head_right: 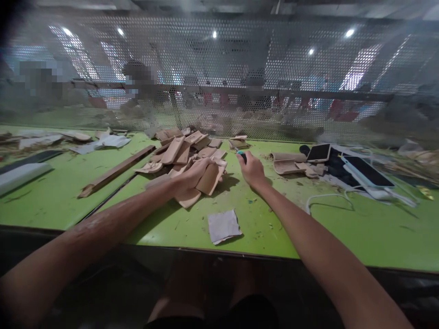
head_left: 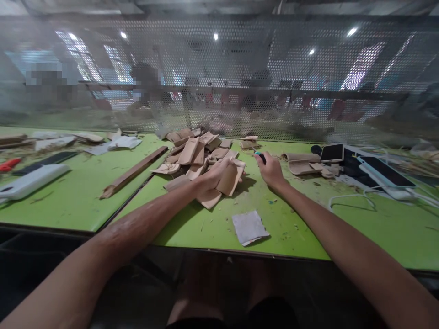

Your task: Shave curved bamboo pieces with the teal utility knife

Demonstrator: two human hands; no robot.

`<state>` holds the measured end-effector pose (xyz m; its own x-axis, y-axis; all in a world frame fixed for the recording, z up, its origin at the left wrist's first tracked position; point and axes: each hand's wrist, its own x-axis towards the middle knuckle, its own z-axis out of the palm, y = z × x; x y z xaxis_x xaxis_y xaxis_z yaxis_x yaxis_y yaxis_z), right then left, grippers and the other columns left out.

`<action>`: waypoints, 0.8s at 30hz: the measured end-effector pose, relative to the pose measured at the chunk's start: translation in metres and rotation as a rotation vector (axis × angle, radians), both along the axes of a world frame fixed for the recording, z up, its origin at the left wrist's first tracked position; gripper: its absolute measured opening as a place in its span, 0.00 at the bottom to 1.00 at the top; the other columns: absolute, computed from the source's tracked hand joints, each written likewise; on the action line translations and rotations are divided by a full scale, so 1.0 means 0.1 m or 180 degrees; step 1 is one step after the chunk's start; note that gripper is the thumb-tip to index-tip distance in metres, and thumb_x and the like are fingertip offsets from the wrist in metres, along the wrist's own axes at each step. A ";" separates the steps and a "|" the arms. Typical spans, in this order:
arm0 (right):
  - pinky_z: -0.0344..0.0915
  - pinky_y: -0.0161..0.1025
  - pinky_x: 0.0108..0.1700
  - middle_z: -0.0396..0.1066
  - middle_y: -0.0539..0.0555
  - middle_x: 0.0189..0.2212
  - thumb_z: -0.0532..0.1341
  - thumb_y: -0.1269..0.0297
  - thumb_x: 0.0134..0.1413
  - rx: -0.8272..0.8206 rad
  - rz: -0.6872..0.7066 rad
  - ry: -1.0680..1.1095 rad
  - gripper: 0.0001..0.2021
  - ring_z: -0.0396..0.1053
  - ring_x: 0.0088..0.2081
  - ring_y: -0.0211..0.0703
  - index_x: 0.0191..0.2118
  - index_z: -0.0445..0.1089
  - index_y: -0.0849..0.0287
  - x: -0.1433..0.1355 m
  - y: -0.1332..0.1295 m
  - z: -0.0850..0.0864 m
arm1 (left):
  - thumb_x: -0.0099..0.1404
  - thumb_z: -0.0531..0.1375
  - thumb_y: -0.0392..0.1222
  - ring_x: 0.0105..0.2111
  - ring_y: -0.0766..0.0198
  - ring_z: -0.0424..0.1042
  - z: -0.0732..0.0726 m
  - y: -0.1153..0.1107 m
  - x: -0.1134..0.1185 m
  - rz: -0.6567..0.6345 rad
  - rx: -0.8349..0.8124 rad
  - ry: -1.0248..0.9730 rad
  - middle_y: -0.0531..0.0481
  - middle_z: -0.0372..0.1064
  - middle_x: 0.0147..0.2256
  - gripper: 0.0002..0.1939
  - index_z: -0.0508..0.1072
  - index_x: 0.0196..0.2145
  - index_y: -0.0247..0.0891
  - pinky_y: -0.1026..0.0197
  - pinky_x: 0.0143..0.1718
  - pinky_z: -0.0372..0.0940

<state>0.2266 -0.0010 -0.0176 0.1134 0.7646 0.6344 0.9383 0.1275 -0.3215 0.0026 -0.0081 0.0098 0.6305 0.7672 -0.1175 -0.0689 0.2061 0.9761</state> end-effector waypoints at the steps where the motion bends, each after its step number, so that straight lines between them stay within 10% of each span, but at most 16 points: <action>1: 0.55 0.40 0.35 0.76 0.61 0.33 0.44 0.46 0.68 0.0015 0.0014 0.0017 0.26 0.70 0.34 0.52 0.45 0.71 0.60 0.00 0.00 0.00 | 0.68 0.51 0.54 0.26 0.61 0.71 -0.01 0.01 0.00 -0.0042 0.0016 0.0000 0.42 0.75 0.30 0.19 0.73 0.36 0.38 0.61 0.28 0.67; 24: 0.54 0.39 0.34 0.71 0.55 0.26 0.49 0.47 0.67 0.0020 0.0135 0.0244 0.20 0.68 0.31 0.48 0.38 0.70 0.56 -0.02 -0.02 0.02 | 0.70 0.51 0.51 0.24 0.64 0.69 0.11 -0.14 -0.02 0.0158 0.0412 0.0608 0.47 0.71 0.25 0.15 0.68 0.32 0.38 0.64 0.24 0.65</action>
